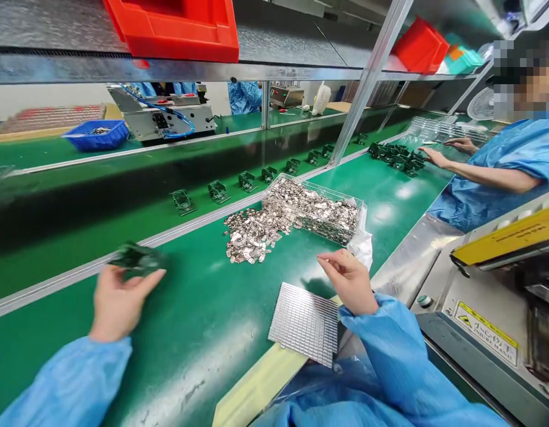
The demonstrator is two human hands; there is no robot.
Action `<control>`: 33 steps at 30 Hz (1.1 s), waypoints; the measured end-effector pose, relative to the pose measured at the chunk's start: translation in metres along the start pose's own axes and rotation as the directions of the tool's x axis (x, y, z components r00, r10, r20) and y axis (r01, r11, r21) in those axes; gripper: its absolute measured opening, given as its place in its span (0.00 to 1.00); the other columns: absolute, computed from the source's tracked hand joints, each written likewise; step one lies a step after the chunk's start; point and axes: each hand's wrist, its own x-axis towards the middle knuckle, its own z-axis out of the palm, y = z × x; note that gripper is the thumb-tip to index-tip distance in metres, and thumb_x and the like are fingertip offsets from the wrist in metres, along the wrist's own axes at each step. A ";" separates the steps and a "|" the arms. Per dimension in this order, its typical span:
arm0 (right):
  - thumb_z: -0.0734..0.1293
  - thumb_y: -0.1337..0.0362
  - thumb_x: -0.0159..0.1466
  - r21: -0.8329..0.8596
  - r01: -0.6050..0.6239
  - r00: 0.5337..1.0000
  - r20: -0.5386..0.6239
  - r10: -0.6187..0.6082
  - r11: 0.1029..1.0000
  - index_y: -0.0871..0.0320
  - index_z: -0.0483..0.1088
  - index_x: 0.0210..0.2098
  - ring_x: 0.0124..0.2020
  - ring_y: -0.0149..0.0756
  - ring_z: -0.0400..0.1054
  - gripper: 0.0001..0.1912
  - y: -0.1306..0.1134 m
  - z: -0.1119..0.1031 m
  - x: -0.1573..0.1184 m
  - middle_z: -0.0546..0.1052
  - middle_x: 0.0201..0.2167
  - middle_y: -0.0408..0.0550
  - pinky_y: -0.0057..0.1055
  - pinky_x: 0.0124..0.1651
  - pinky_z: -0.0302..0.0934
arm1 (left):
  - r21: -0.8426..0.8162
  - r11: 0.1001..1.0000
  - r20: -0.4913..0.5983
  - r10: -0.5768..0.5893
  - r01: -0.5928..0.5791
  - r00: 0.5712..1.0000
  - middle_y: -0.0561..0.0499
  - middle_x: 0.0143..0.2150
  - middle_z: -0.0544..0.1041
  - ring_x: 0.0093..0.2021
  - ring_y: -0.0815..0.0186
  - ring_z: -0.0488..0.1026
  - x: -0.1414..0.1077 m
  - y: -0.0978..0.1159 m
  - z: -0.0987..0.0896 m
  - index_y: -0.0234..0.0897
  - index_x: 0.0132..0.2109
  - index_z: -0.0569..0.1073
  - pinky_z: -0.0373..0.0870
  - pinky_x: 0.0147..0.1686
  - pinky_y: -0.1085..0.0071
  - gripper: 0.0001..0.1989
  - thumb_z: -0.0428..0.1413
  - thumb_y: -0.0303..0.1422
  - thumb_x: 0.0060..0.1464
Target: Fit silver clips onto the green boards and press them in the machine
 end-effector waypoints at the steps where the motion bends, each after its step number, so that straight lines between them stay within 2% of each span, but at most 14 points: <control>1: 0.68 0.59 0.62 0.138 -0.053 0.999 -0.004 0.054 0.989 0.56 0.77 0.35 0.26 0.34 0.63 0.08 -0.006 -0.003 -0.007 0.69 0.25 0.45 0.31 0.28 0.58 | -0.127 0.991 0.062 -0.039 0.046 0.997 0.52 0.46 0.74 0.40 0.60 0.78 -0.017 0.013 0.022 0.45 0.45 0.62 0.76 0.46 0.58 0.26 0.66 0.44 0.42; 3: 0.70 0.57 0.61 0.355 -0.190 0.982 0.067 0.178 0.915 0.56 0.77 0.35 0.23 0.32 0.61 0.09 -0.017 -0.007 -0.020 0.70 0.23 0.44 0.29 0.25 0.57 | -0.342 0.928 0.320 -0.031 0.146 0.947 0.52 0.44 0.75 0.38 0.62 0.78 -0.051 0.041 0.063 0.42 0.43 0.63 0.78 0.42 0.63 0.29 0.70 0.37 0.37; 6: 0.72 0.55 0.60 0.558 -0.329 0.943 0.145 0.301 0.762 0.57 0.75 0.33 0.23 0.31 0.63 0.11 -0.024 -0.011 -0.037 0.72 0.24 0.44 0.27 0.25 0.59 | -0.466 0.819 0.596 0.010 0.336 0.803 0.52 0.42 0.75 0.39 0.64 0.78 -0.097 0.084 0.110 0.39 0.44 0.63 0.78 0.40 0.69 0.29 0.70 0.31 0.38; 8: 0.73 0.54 0.59 0.626 -0.352 0.929 0.143 0.341 0.696 0.57 0.74 0.33 0.29 0.32 0.67 0.13 -0.024 -0.014 -0.046 0.75 0.31 0.47 0.26 0.29 0.62 | -0.503 0.745 0.690 0.041 0.438 0.722 0.53 0.42 0.75 0.39 0.65 0.79 -0.119 0.107 0.130 0.39 0.44 0.62 0.78 0.39 0.71 0.27 0.70 0.29 0.40; 10: 0.73 0.53 0.59 0.667 -0.379 0.913 0.156 0.377 0.642 0.57 0.72 0.33 0.33 0.33 0.70 0.14 -0.021 -0.017 -0.053 0.77 0.38 0.49 0.27 0.32 0.65 | -0.534 0.685 0.730 0.078 0.496 0.679 0.52 0.43 0.75 0.40 0.65 0.79 -0.133 0.122 0.145 0.39 0.43 0.62 0.77 0.40 0.72 0.27 0.69 0.28 0.41; 12: 0.72 0.52 0.60 0.694 -0.406 0.902 0.198 0.384 0.594 0.57 0.69 0.32 0.30 0.33 0.70 0.15 -0.020 -0.022 -0.058 0.77 0.37 0.50 0.27 0.30 0.64 | -0.553 0.663 0.735 0.102 0.505 0.670 0.52 0.45 0.75 0.42 0.65 0.79 -0.141 0.128 0.155 0.39 0.44 0.62 0.77 0.41 0.72 0.26 0.69 0.27 0.42; 14: 0.71 0.52 0.61 0.681 -0.407 0.906 0.215 0.365 0.609 0.57 0.68 0.32 0.23 0.29 0.66 0.15 -0.020 -0.027 -0.062 0.76 0.31 0.47 0.25 0.25 0.61 | -0.570 0.656 0.728 0.124 0.495 0.674 0.51 0.46 0.75 0.43 0.65 0.78 -0.144 0.127 0.163 0.39 0.45 0.63 0.77 0.43 0.71 0.27 0.69 0.26 0.42; 16: 0.70 0.54 0.63 0.601 -0.370 0.926 0.181 0.330 0.709 0.57 0.70 0.33 0.21 0.28 0.63 0.12 -0.021 -0.032 -0.065 0.74 0.26 0.44 0.25 0.24 0.59 | -0.581 0.651 0.721 0.133 0.489 0.680 0.50 0.46 0.75 0.44 0.65 0.78 -0.145 0.121 0.169 0.39 0.47 0.63 0.76 0.46 0.70 0.28 0.68 0.26 0.42; 19: 0.66 0.58 0.66 0.366 -0.214 0.976 0.119 0.183 0.906 0.56 0.75 0.39 0.30 0.34 0.67 0.09 -0.024 -0.038 -0.068 0.75 0.31 0.47 0.29 0.31 0.61 | -0.583 0.645 0.725 0.139 0.493 0.675 0.49 0.49 0.74 0.47 0.65 0.76 -0.145 0.109 0.174 0.41 0.52 0.62 0.74 0.49 0.68 0.31 0.68 0.27 0.44; 21: 0.63 0.60 0.68 0.245 -0.111 0.988 0.131 0.081 0.963 0.55 0.76 0.43 0.35 0.37 0.69 0.11 -0.023 -0.039 -0.071 0.75 0.35 0.49 0.32 0.36 0.62 | -0.591 0.641 0.731 0.168 0.490 0.661 0.49 0.49 0.74 0.47 0.65 0.76 -0.145 0.101 0.175 0.42 0.53 0.61 0.74 0.49 0.68 0.31 0.67 0.28 0.45; 23: 0.64 0.61 0.67 0.235 -0.134 0.984 0.148 0.101 0.963 0.55 0.76 0.44 0.34 0.37 0.69 0.11 -0.022 -0.037 -0.072 0.76 0.35 0.48 0.32 0.37 0.63 | -0.607 0.641 0.731 0.219 0.469 0.647 0.49 0.49 0.74 0.46 0.66 0.76 -0.145 0.095 0.176 0.43 0.54 0.61 0.74 0.47 0.70 0.30 0.66 0.28 0.47; 27: 0.68 0.58 0.64 0.333 -0.319 0.946 0.173 0.275 0.887 0.55 0.75 0.36 0.29 0.36 0.69 0.08 -0.019 -0.031 -0.073 0.75 0.28 0.45 0.31 0.32 0.63 | -0.634 0.659 0.716 0.302 0.405 0.630 0.50 0.45 0.74 0.42 0.71 0.76 -0.146 0.091 0.176 0.44 0.55 0.63 0.72 0.43 0.76 0.27 0.64 0.28 0.51; 29: 0.68 0.59 0.63 0.307 -0.282 0.958 0.148 0.247 0.909 0.55 0.75 0.32 0.31 0.37 0.68 0.07 -0.020 -0.028 -0.072 0.74 0.29 0.46 0.32 0.34 0.62 | -0.641 0.669 0.710 0.328 0.377 0.624 0.51 0.43 0.73 0.39 0.73 0.75 -0.146 0.091 0.175 0.45 0.55 0.64 0.72 0.41 0.78 0.26 0.63 0.27 0.52; 33: 0.68 0.62 0.61 0.226 -0.179 0.982 0.095 0.161 0.958 0.54 0.75 0.29 0.47 0.42 0.67 0.05 -0.024 -0.021 -0.071 0.72 0.42 0.49 0.39 0.50 0.60 | -0.639 0.695 0.704 0.357 0.329 0.613 0.52 0.41 0.73 0.35 0.75 0.73 -0.146 0.095 0.173 0.45 0.55 0.65 0.71 0.37 0.80 0.23 0.62 0.28 0.54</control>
